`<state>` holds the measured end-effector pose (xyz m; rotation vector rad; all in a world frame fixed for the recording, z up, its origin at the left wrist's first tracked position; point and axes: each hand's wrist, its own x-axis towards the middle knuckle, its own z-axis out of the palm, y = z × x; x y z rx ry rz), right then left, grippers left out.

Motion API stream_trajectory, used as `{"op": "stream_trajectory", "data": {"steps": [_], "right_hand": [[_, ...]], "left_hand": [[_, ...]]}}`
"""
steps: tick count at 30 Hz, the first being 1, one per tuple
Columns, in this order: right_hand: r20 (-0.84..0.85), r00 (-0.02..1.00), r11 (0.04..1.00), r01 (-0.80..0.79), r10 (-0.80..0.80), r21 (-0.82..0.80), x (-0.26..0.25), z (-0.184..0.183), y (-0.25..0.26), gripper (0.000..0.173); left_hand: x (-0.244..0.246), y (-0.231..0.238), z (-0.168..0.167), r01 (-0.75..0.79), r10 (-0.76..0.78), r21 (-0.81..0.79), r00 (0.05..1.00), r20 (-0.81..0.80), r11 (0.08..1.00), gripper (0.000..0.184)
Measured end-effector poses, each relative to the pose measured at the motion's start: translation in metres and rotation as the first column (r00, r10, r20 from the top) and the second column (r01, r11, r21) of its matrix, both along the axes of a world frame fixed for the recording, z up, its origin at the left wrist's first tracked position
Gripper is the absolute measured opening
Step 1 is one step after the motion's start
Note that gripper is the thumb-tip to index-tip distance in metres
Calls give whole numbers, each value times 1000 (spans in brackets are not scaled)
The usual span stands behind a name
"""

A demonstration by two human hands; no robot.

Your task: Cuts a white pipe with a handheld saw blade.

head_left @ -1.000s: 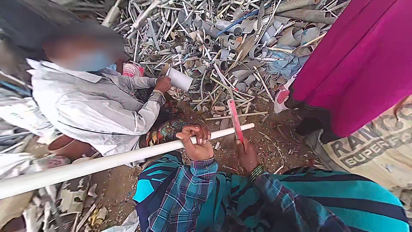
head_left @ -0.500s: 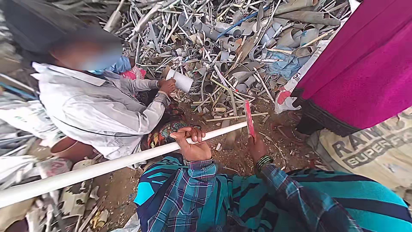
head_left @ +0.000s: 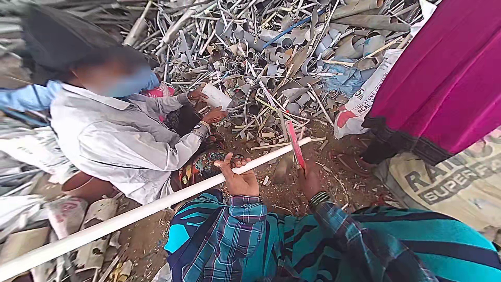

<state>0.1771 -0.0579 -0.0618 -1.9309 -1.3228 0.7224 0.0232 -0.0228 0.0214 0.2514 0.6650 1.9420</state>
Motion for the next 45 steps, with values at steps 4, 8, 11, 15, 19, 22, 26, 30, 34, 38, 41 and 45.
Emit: {"op": "stream_trajectory", "data": {"steps": [4, 8, 11, 15, 19, 22, 26, 30, 34, 38, 41, 45], "right_hand": [[245, 965, 898, -191, 96, 397, -40, -2, -25, 29], [74, 988, 977, 124, -139, 174, 11, -7, -1, 42], [21, 994, 994, 107, -107, -7, 21, 1, 5, 44], [194, 977, 946, -143, 88, 290, -36, 1, -20, 32], [61, 997, 994, 34, -40, 103, -4, 2, -2, 36], [79, 996, 994, 35, -27, -100, 2, 16, -1, 41], [297, 953, 942, -144, 49, 305, -49, 9, -36, 25], [190, 981, 999, 32, -30, -4, -5, 13, -11, 38], [174, 984, 988, 49, -24, -143, 10, 23, -4, 43], [286, 946, 964, -207, 153, 168, -38, 26, -37, 34], [279, 960, 953, -103, 20, 284, -25, 9, -24, 34], [30, 992, 985, 127, -125, -114, 34, 12, 9, 45]], "left_hand": [[7, -5, 3, 107, -99, -146, 993, 61, 983, 48], [-4, 3, 5, 45, -29, -185, 996, 87, 982, 49], [-5, 1, 7, 4, 1, -125, 999, 33, 992, 47], [7, -10, 5, 130, -126, -175, 991, 35, 976, 34], [4, -19, 1, 328, -331, -124, 944, -4, 937, 23], [12, -20, -11, 336, -338, -29, 937, -89, 941, 32], [18, -20, -15, 231, -221, 54, 964, -145, 972, 44], [7, -17, -1, 195, -194, 19, 980, -34, 981, 53], [4, -5, -13, 199, -197, 145, 980, -30, 969, 58], [5, 0, -18, 197, -174, 336, 980, -97, 921, 60], [4, -2, -19, 224, -196, 416, 974, -110, 881, 62], [-1, -2, -20, 219, -187, 462, 976, -115, 859, 62]]}}
